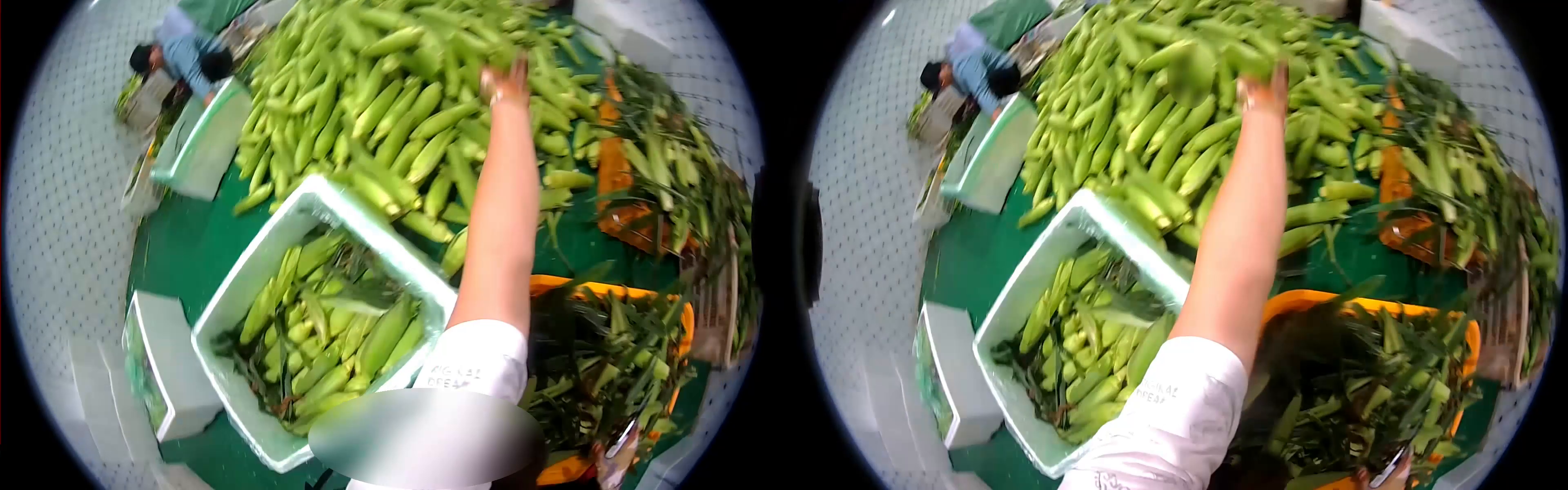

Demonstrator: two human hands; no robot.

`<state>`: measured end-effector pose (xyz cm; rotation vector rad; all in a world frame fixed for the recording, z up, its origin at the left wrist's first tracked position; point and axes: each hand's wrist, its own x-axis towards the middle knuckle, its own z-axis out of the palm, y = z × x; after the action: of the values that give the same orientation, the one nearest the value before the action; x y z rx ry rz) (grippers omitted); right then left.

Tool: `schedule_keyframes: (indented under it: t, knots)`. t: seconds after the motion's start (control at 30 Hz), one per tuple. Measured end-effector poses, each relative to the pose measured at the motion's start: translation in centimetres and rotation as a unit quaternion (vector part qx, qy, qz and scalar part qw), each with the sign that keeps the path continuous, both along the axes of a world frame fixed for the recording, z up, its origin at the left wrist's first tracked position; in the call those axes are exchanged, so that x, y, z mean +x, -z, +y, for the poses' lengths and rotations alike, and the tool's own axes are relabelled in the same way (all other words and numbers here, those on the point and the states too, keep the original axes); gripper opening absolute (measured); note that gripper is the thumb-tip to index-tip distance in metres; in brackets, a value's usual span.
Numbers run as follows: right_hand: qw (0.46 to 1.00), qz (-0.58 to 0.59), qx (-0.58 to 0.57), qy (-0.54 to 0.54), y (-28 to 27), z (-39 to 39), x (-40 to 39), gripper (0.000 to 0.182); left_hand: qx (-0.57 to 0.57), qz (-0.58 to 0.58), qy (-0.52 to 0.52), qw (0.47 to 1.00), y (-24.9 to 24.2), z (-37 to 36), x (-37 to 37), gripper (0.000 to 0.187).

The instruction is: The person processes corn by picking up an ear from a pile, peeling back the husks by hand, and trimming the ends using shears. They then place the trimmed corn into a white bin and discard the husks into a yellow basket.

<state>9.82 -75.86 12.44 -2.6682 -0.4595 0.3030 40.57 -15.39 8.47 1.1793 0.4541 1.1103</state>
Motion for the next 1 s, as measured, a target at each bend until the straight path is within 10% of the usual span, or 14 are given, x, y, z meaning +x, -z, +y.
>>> schedule_keyframes:
  t: [0.07,0.1,0.13,0.23,0.3,0.33,0.37,0.4,0.57,0.8,0.9,1.0]
  knots:
    - [0.997,0.070,-0.033,-0.027,0.5,0.7,0.5,0.073,0.066,-0.175,0.018,0.982,-4.4,4.4,-5.4,0.042]
    - [0.991,0.119,-0.047,-0.025,1.0,0.7,0.3,0.077,0.027,-0.432,0.357,0.828,-8.2,5.7,-9.9,0.034]
    - [0.985,0.162,-0.056,-0.020,2.0,0.5,0.1,0.081,0.105,-0.249,0.218,0.938,-9.3,6.1,-16.7,0.031]
    - [0.978,0.204,-0.034,-0.024,1.9,0.6,-0.6,0.086,0.039,0.032,0.037,0.998,-5.5,6.7,-36.5,0.024]
    - [0.974,0.212,-0.070,-0.047,0.8,1.3,-1.4,0.086,0.165,0.322,-0.068,0.930,3.8,8.6,-47.0,0.018]
    - [0.971,0.216,-0.078,-0.074,0.4,1.7,-1.7,0.083,0.275,0.552,-0.100,0.781,12.2,11.0,-52.7,0.046]
    - [0.968,0.215,-0.047,-0.118,0.0,2.4,-2.0,0.082,0.319,0.601,-0.117,0.723,14.0,9.2,-54.5,0.052]
    - [0.963,0.214,-0.020,-0.164,-0.2,3.0,-2.4,0.081,0.350,0.757,-0.088,0.545,12.8,7.8,-53.7,0.058]
    - [0.958,0.207,-0.107,-0.170,5.0,2.0,-2.3,0.056,0.326,0.810,-0.087,0.480,15.4,8.8,-49.9,0.061]
    - [0.910,0.195,-0.334,-0.149,17.6,1.2,3.4,0.050,0.196,0.759,-0.066,0.617,2.0,-1.1,-58.5,0.071]
    - [0.909,0.187,-0.326,-0.180,14.7,1.2,2.5,0.055,0.144,0.630,-0.111,0.755,-2.6,-2.4,-62.5,0.071]
    - [0.907,0.187,-0.275,-0.258,6.2,1.8,2.0,0.062,-0.020,0.191,0.144,0.971,-9.3,-1.8,-58.9,0.054]
